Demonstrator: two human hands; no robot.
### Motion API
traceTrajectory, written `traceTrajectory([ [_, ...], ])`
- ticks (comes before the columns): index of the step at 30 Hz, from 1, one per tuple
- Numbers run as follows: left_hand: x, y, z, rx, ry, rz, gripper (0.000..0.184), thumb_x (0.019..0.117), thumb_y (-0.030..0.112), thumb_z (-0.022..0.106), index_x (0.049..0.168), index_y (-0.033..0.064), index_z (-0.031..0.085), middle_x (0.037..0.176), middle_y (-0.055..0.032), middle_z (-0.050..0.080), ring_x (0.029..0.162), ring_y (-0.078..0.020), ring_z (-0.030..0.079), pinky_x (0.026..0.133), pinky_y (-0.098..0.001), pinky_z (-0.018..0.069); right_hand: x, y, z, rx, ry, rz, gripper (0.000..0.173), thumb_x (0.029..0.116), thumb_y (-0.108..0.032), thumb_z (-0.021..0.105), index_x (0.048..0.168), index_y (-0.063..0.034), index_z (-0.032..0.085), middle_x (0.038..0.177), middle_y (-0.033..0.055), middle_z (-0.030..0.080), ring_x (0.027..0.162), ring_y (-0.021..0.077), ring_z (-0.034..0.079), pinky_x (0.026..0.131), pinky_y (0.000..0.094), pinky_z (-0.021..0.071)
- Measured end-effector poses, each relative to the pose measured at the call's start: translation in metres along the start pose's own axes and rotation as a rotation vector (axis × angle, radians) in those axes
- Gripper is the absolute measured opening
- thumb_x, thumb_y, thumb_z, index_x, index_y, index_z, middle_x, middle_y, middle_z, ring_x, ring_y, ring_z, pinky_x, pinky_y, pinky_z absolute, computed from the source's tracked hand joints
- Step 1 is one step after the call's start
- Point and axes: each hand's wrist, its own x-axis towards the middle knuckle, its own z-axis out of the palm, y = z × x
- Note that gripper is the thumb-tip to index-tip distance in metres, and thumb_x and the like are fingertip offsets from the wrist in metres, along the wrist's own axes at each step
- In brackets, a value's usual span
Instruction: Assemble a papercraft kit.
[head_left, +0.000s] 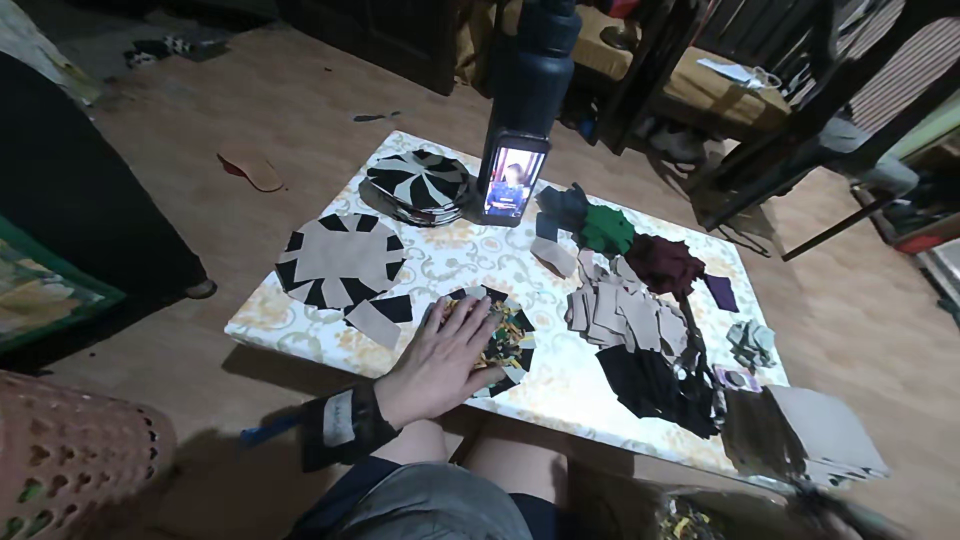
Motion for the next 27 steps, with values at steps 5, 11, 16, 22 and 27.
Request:
traceTrajectory([
  [5, 0.017, -0.021, -0.016, -0.036, -0.158, 0.134, 0.070, 0.1053, 0.057, 0.039, 0.159, 0.0134, 0.036, 0.169, -0.0095, 0.025, 0.157, -0.0340, 0.017, 0.119, -0.0733, 0.0048, 0.065, -0.018, 0.088, -0.038, -0.275, -0.254, 0.017, 0.0982, -0.024, 0.068, 0.114, -0.0214, 0.072, 0.109, -0.0064, 0.074, 0.090, 0.0107, 0.073, 0.077, 0.0300, 0.0637],
  [11, 0.010, -0.037, -0.024, -0.256, 0.112, 0.149, 0.061, 0.1076, 0.049, 0.032, 0.155, 0.0119, 0.044, 0.168, -0.0039, 0.030, 0.158, -0.0257, 0.017, 0.122, -0.0685, 0.0047, 0.092, -0.013, 0.214, 0.070, -0.668, -0.302, 0.012, 0.0958, -0.003, 0.066, 0.105, 0.0028, 0.070, 0.105, 0.0066, 0.073, 0.091, 0.0116, 0.073, 0.081, 0.0302, 0.0645],
  [16, -0.005, -0.042, -0.007, -0.330, 0.375, 0.022, 0.050, 0.1060, 0.045, 0.044, 0.145, 0.0171, 0.058, 0.162, -0.0044, 0.039, 0.154, -0.0275, 0.027, 0.122, -0.0592, 0.0228, 0.094, 0.003, 0.261, -0.158, -0.906, -0.402, 0.011, 0.0956, -0.003, 0.063, 0.099, 0.0020, 0.072, 0.098, 0.0120, 0.071, 0.092, 0.0132, 0.070, 0.084, 0.0266, 0.0590],
  [22, -0.008, -0.039, 0.003, -0.283, 0.444, 0.016, 0.036, 0.1002, 0.042, 0.058, 0.125, 0.0212, 0.072, 0.155, -0.0059, 0.048, 0.151, -0.0319, 0.032, 0.119, -0.0623, 0.0256, 0.107, 0.013, 0.260, -0.386, -0.774, -0.479, 0.015, 0.0968, -0.005, 0.062, 0.104, -0.0066, 0.075, 0.111, 0.0084, 0.072, 0.104, 0.0208, 0.069, 0.089, 0.0363, 0.0583],
  [27, -0.010, -0.040, 0.004, -0.263, 0.471, -0.013, 0.031, 0.0989, 0.042, 0.060, 0.120, 0.0228, 0.074, 0.154, -0.0041, 0.049, 0.151, -0.0310, 0.032, 0.120, -0.0643, 0.0239, 0.103, 0.013, 0.254, -0.266, -0.628, -0.442, 0.012, 0.0965, -0.003, 0.062, 0.101, -0.0002, 0.073, 0.104, 0.0107, 0.071, 0.090, 0.0123, 0.070, 0.080, 0.0267, 0.0599],
])
